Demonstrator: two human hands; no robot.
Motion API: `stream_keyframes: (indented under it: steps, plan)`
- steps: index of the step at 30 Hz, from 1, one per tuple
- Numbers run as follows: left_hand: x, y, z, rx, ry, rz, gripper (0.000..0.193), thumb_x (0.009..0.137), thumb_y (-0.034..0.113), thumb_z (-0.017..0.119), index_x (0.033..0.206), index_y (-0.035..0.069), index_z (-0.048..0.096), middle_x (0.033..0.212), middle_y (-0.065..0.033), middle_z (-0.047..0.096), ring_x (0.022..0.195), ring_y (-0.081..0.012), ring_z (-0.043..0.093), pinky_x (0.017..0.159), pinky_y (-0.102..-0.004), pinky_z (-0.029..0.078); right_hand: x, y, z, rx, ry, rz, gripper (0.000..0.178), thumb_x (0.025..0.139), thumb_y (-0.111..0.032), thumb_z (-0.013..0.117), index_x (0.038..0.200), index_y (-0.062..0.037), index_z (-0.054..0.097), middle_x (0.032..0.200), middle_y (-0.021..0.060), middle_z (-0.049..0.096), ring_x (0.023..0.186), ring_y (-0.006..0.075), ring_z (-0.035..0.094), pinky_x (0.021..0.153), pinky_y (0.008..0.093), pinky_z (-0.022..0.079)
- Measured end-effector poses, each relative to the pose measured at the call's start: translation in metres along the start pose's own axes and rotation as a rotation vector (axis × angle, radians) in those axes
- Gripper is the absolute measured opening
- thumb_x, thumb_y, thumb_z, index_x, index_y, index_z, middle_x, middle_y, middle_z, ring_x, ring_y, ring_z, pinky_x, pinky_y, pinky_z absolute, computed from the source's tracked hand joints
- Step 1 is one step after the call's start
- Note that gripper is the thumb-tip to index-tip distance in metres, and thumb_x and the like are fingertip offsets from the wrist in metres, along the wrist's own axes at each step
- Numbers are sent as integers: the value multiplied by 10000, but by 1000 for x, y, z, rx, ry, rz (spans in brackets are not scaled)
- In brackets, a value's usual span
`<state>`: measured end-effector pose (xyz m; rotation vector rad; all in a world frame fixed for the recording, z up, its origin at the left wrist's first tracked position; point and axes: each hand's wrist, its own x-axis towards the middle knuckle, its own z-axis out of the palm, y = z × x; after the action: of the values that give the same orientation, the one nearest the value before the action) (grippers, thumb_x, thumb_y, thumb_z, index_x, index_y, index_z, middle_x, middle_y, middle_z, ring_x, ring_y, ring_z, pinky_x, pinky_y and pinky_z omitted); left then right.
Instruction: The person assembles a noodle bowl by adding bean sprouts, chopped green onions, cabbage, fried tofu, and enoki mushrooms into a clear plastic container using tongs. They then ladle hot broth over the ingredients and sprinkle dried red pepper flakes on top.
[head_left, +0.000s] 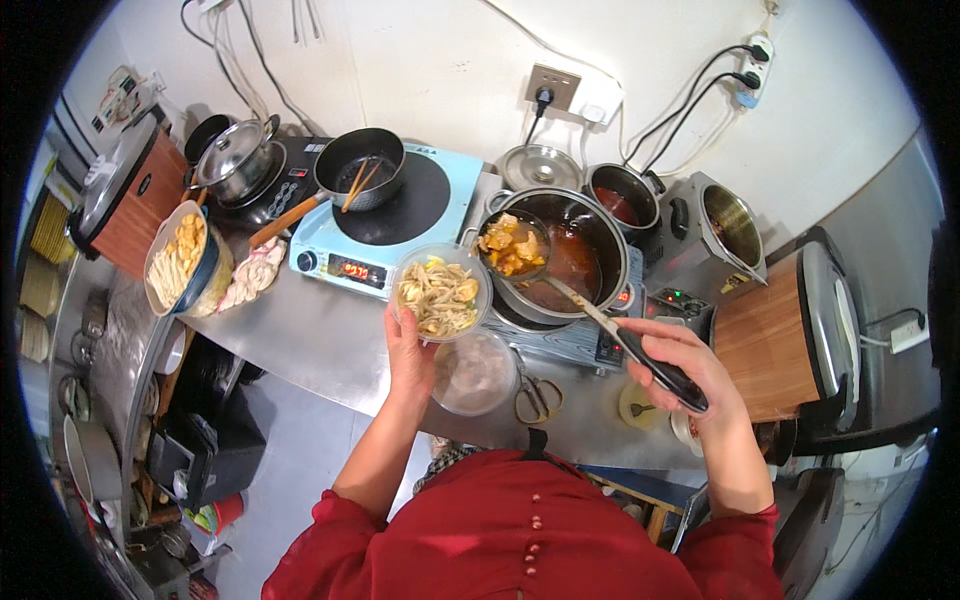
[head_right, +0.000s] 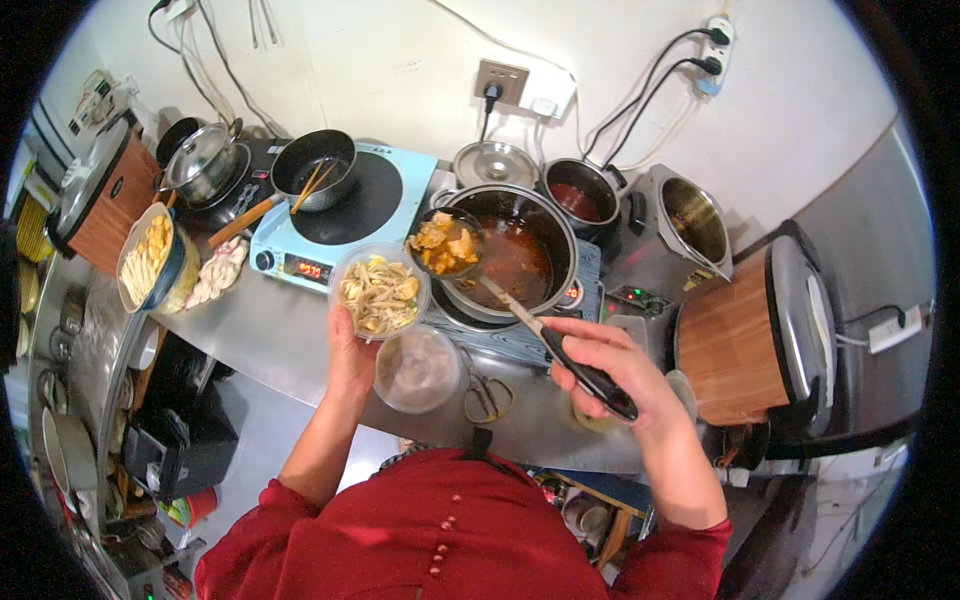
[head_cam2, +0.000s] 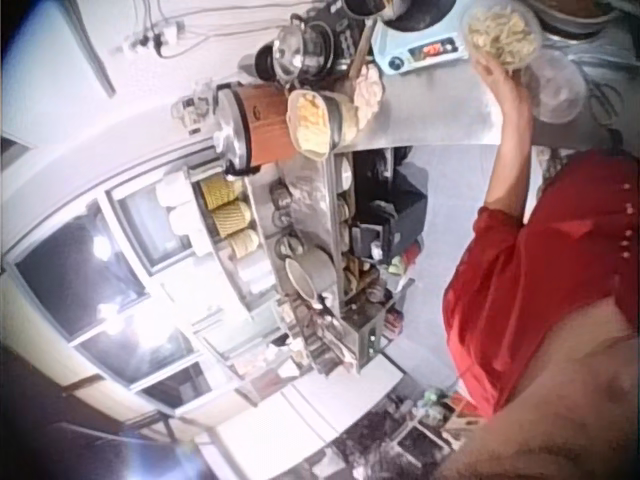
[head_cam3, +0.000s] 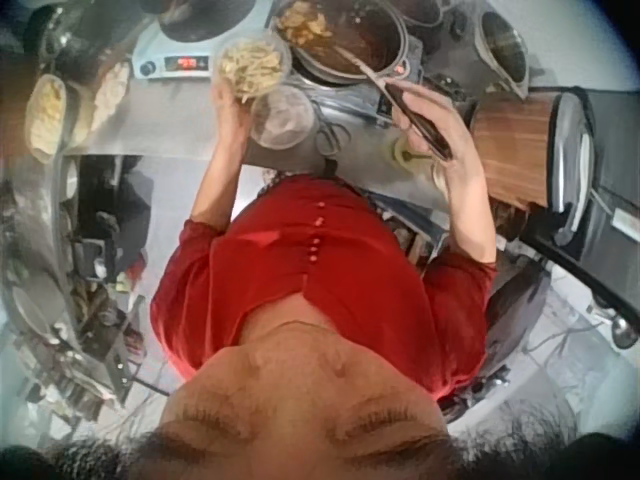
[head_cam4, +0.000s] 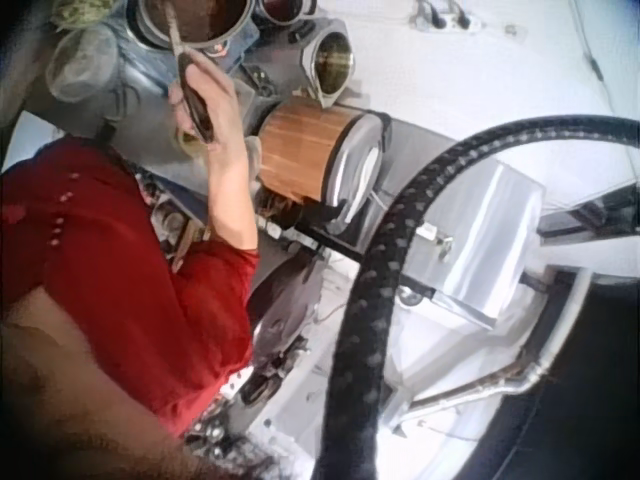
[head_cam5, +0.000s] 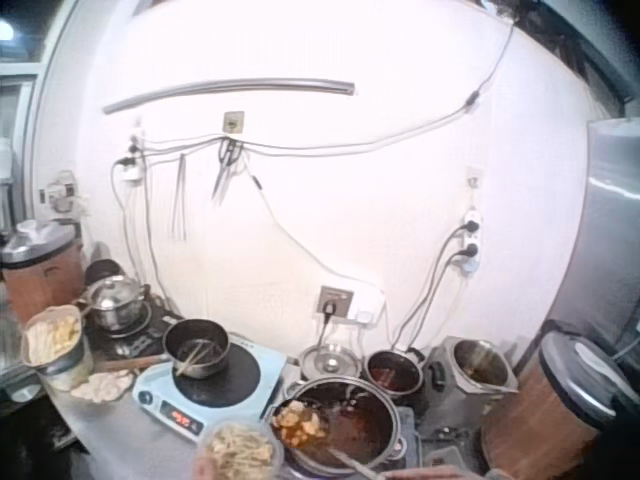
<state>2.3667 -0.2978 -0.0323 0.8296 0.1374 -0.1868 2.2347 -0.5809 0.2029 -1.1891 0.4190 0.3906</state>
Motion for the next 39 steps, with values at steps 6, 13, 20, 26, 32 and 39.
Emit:
stream_keyframes:
  steps: [6, 13, 20, 26, 32, 39]
  plan:
    - [-4, 11, 3, -31, -76, 32, 828, 904, 613, 608, 1532, 178, 290, 1505, -62, 441, 1355, -279, 481, 1078, -530, 450, 15, 16, 42, -99, -84, 153, 471, 1000, -179, 572, 1439, -33, 484, 793, 100, 650, 450, 137, 527, 406, 258, 390]
    - [-19, 26, 5, -44, -34, -37, 998, 780, 755, 633, 1531, 179, 317, 1507, -35, 447, 1392, -253, 439, 1114, -515, 412, 35, 54, 61, -1050, 7, -329, 523, 937, -145, 615, 1426, -16, 481, 909, 195, 697, 682, 337, 686, 615, 369, 539]
    - [-17, 25, -5, -169, -98, -39, 806, 885, 653, 600, 1503, 208, 338, 1472, -16, 475, 1321, -219, 503, 988, -411, 508, 31, 60, 61, -1440, 125, -639, 580, 877, -138, 666, 1418, -21, 490, 1012, 212, 688, 797, 408, 677, 719, 472, 553]
    - [-17, 22, -6, -167, -95, -131, 838, 899, 738, 495, 1495, 160, 386, 1398, -17, 553, 1168, -157, 576, 689, -245, 466, 24, 69, 67, -1264, -15, -615, 574, 875, -127, 662, 1411, -9, 494, 1013, 234, 686, 831, 412, 681, 729, 464, 562]
    - [-17, 21, -7, -127, -100, -129, 879, 892, 733, 514, 1524, 145, 341, 1508, -56, 450, 1362, -235, 457, 1061, -414, 429, 25, 41, 17, -1503, 377, -577, 521, 882, -157, 656, 1371, -24, 534, 957, 240, 701, 841, 406, 691, 723, 475, 562]
    - [-17, 20, -8, -47, -49, -137, 947, 850, 780, 506, 1547, 169, 309, 1540, -64, 417, 1393, -263, 431, 1081, -462, 437, 84, 40, -40, -1851, 571, -220, 477, 861, -179, 668, 1302, -23, 572, 814, 200, 702, 748, 382, 697, 651, 463, 560]
